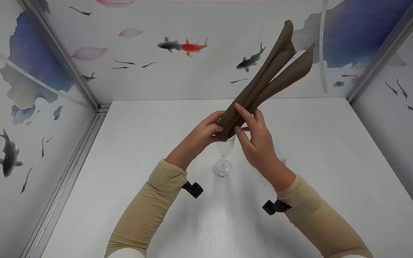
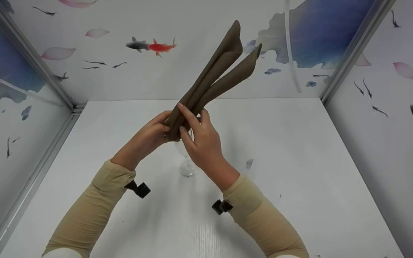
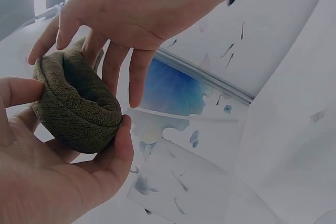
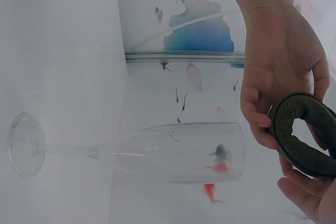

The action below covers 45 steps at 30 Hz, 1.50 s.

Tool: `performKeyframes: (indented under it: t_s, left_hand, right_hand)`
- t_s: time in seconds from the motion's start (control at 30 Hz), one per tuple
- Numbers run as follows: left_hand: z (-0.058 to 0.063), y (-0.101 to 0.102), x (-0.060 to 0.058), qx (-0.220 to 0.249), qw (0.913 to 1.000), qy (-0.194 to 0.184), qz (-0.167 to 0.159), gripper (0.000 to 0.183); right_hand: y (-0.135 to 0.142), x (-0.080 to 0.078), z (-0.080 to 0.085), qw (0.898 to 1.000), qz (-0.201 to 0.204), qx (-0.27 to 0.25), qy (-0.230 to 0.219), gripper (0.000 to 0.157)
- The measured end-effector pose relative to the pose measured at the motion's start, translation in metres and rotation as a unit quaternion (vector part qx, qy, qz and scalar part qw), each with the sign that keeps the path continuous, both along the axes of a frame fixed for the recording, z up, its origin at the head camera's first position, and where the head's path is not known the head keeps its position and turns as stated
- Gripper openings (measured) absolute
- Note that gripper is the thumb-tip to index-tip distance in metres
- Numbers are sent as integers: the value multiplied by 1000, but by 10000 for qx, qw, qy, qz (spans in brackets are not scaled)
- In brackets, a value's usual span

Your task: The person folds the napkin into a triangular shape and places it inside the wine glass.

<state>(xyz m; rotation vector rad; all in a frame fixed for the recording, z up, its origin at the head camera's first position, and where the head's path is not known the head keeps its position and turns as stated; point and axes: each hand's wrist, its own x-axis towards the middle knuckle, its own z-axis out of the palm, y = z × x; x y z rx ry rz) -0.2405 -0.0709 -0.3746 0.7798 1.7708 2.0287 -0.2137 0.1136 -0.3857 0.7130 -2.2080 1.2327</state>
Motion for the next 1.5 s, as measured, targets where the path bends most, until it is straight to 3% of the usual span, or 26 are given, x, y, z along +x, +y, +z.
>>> performKeyframes:
  t_s: [0.13,0.4,0.7,1.07,1.4,1.5]
  left_hand:
    - [-3,-1,-2,100,9998,151,-63,47]
    - [-10,0,-7,-185,9981,567,182,44]
    - [-22,-8,-12,111,9973,633,350,46]
    - [-25,-8,-16,-636,9934,828,473,52]
    - [-33,-3,-26,-750,9881,1053,839,49]
    - [-34,-3,-26,-863,9872,935,957,47]
  right_hand:
    - [-2,0,0,9999,-106,40,-47,52]
    - [-5,-5,0,9989,-393,-69,253,53]
    - [-9,-13,-4,9993,-271,-109,219,62]
    - [-14,-16,-8,9991,-59,67,425,60]
    - [-17,-20,-12,9964,-250,239,772,55]
    - [-17,-22,-13,9954,-328,277,860,54]
